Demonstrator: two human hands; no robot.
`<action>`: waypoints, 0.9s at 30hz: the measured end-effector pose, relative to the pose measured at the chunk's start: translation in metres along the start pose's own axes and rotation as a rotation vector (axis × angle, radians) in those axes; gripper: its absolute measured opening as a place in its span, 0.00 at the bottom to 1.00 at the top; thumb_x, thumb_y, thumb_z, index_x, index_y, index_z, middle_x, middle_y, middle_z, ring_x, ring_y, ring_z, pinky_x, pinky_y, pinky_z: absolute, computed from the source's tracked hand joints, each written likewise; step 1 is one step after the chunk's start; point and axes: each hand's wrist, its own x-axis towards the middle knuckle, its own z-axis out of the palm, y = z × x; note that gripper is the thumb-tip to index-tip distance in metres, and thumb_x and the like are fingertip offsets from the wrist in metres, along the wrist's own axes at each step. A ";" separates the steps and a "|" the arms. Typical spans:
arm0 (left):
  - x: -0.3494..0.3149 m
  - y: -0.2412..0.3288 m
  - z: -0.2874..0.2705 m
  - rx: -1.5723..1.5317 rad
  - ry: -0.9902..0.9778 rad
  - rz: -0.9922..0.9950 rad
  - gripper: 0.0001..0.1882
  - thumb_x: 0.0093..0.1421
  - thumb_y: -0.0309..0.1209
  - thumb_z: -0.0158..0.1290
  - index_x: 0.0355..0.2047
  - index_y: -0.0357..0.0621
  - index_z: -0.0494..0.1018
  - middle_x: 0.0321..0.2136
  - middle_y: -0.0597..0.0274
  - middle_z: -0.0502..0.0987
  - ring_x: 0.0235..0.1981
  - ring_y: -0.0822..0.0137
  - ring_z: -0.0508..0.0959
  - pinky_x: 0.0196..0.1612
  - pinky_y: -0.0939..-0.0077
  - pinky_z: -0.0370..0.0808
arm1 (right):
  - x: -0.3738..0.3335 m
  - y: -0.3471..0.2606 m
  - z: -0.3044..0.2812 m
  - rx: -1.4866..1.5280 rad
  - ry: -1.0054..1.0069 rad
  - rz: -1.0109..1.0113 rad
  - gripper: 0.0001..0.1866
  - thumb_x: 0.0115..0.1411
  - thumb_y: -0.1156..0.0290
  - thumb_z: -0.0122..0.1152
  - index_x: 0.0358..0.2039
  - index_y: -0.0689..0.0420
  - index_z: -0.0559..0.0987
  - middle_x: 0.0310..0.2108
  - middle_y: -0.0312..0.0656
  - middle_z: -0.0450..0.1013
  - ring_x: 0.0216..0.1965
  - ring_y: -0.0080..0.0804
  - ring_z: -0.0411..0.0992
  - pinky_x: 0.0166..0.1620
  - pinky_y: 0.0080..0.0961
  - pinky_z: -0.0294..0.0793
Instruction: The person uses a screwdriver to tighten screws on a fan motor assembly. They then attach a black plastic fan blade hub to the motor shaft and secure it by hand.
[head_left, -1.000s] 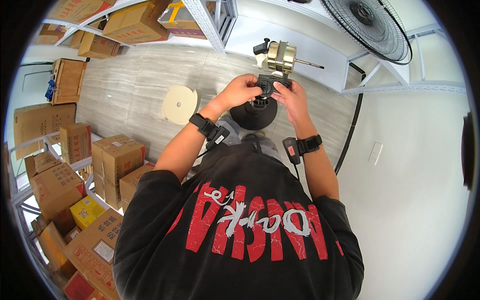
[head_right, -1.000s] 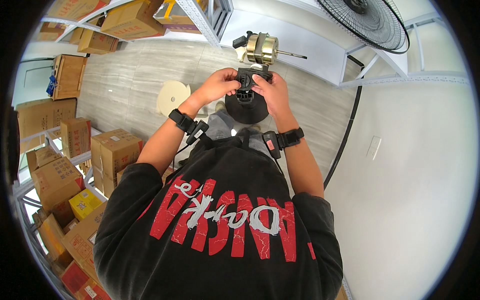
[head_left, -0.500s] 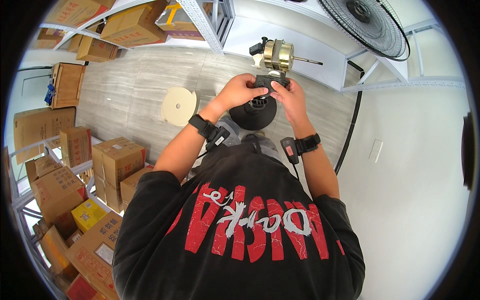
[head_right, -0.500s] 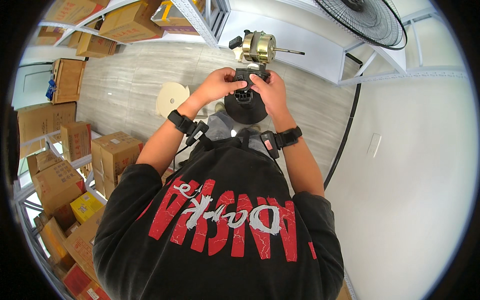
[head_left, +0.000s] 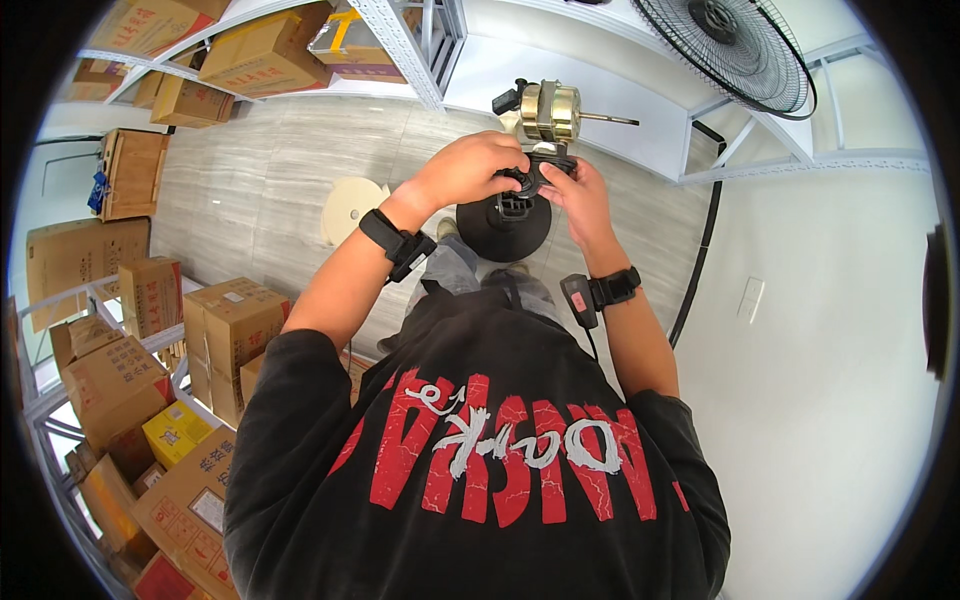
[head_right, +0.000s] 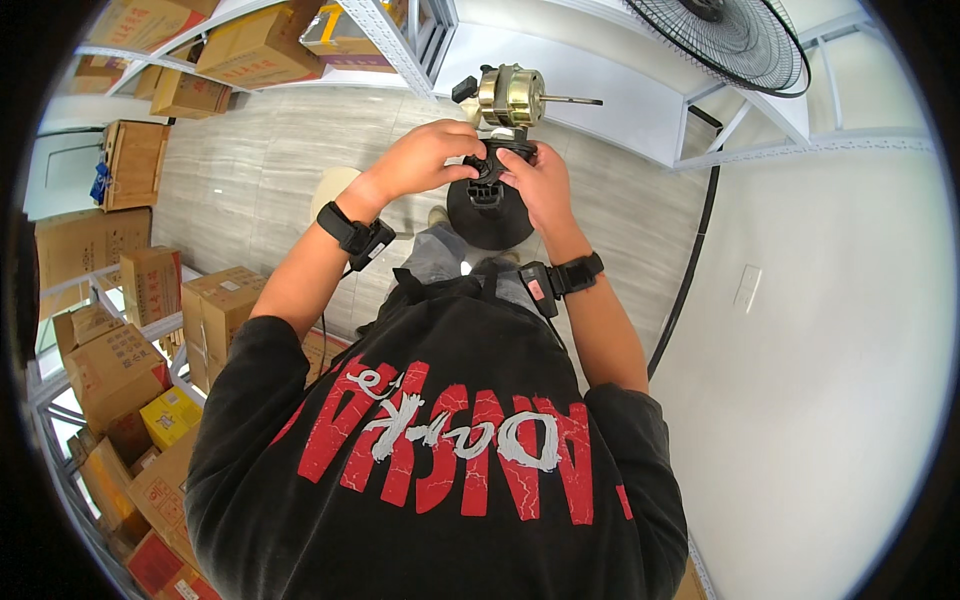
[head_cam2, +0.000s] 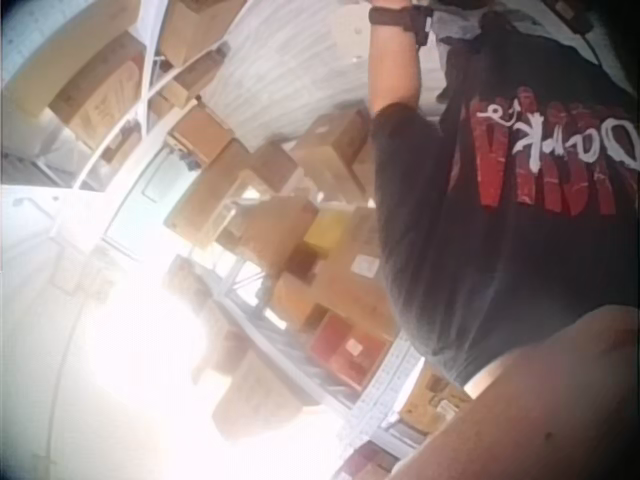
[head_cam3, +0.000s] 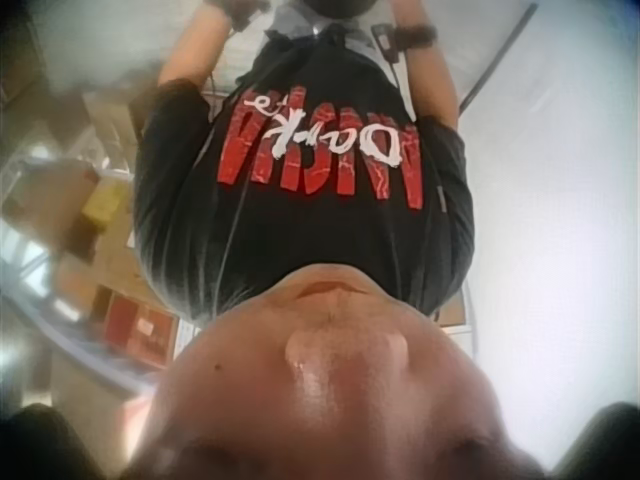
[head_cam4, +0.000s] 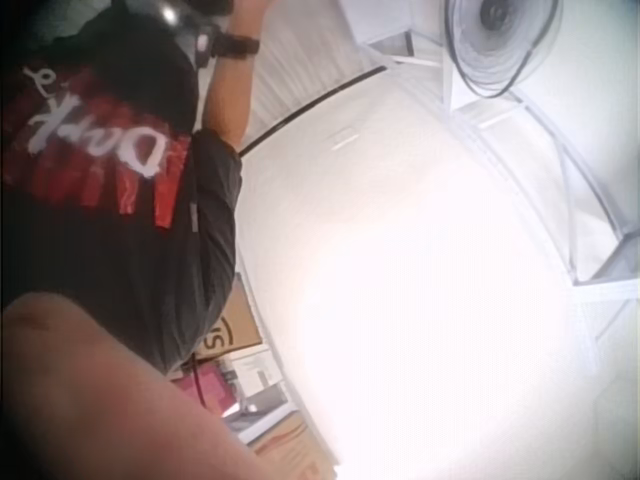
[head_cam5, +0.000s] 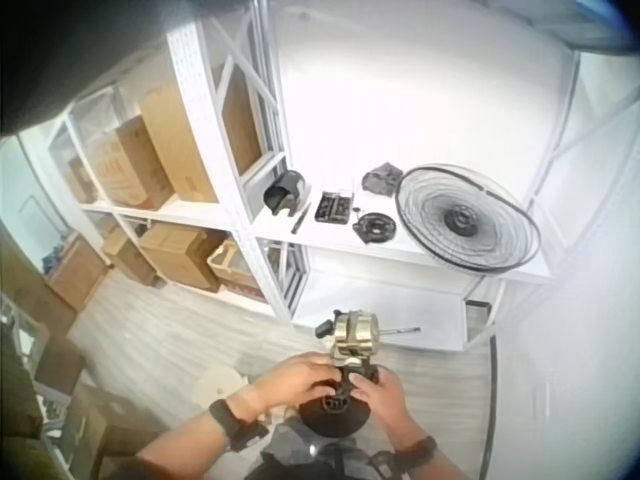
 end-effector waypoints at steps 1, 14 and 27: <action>0.002 0.001 -0.001 0.027 -0.032 -0.011 0.13 0.53 0.31 0.65 0.40 0.44 0.79 0.35 0.59 0.78 0.40 0.54 0.77 0.41 0.61 0.75 | 0.000 -0.001 0.001 -0.009 0.009 -0.005 0.12 0.63 0.72 0.65 0.44 0.65 0.76 0.39 0.38 0.77 0.37 0.23 0.77 0.42 0.24 0.80; -0.004 0.021 0.033 0.043 0.168 -0.315 0.12 0.55 0.33 0.63 0.31 0.38 0.74 0.29 0.51 0.76 0.34 0.47 0.77 0.38 0.57 0.74 | 0.004 0.006 -0.001 -0.010 0.071 -0.004 0.13 0.62 0.73 0.66 0.44 0.65 0.74 0.38 0.39 0.76 0.37 0.24 0.76 0.41 0.23 0.81; -0.008 0.018 0.046 -0.062 0.216 -0.421 0.12 0.55 0.29 0.64 0.33 0.37 0.74 0.28 0.53 0.74 0.30 0.56 0.77 0.34 0.63 0.74 | 0.009 0.010 -0.002 -0.065 0.080 0.003 0.14 0.61 0.73 0.67 0.43 0.66 0.74 0.38 0.39 0.76 0.37 0.24 0.77 0.40 0.24 0.81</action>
